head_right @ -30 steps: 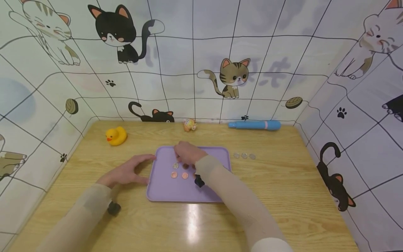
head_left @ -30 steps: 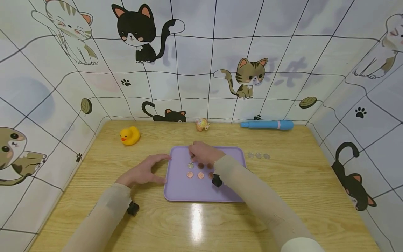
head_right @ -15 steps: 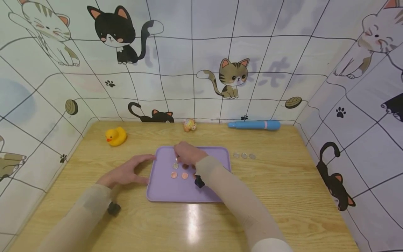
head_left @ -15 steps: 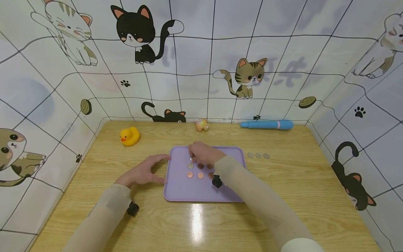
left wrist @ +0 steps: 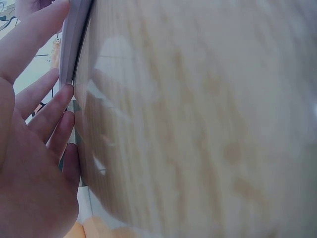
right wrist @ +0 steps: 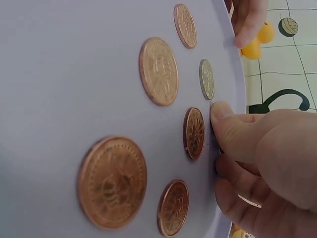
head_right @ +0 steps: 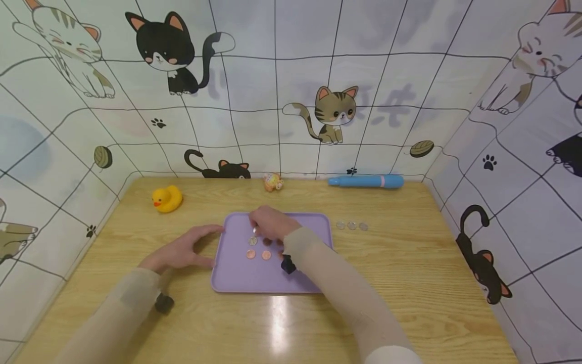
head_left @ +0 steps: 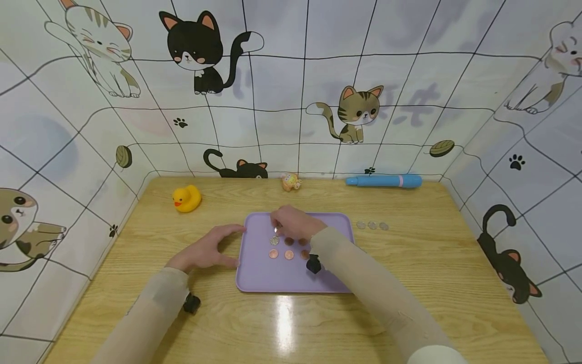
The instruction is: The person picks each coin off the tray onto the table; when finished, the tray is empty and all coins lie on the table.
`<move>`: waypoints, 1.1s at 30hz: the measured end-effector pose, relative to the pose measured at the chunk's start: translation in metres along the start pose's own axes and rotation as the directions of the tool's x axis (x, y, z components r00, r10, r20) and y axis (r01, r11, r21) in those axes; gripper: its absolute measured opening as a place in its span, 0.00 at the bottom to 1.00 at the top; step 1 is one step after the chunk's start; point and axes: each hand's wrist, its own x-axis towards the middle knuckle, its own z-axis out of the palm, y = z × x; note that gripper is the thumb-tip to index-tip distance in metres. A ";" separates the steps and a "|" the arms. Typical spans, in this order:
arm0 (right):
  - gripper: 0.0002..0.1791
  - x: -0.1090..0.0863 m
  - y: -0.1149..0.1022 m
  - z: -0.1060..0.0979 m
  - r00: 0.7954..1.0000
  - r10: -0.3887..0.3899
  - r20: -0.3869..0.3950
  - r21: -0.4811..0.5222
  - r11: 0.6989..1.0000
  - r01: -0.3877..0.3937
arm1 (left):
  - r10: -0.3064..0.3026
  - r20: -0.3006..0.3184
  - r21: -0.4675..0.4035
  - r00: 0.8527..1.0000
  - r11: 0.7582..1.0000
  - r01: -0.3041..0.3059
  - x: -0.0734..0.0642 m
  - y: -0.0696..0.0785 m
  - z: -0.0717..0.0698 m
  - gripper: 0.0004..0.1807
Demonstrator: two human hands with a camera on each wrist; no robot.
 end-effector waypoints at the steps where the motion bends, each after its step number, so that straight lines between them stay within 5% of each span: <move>1: 0.04 0.000 0.000 0.000 1.000 -0.005 -0.008 -0.004 1.000 0.005 | 0.001 -0.001 -0.002 1.000 1.000 -0.001 0.000 0.000 0.000 0.50; 22: 0.11 -0.025 0.011 -0.011 0.988 -0.116 -0.106 0.124 0.984 0.129 | -0.030 0.009 -0.028 1.000 0.999 0.030 -0.002 0.004 0.000 0.50; 33: 0.07 -0.058 0.031 -0.018 0.983 -0.052 -0.177 0.221 0.971 0.091 | -0.042 0.006 -0.009 0.999 0.999 0.042 -0.003 0.003 0.000 0.51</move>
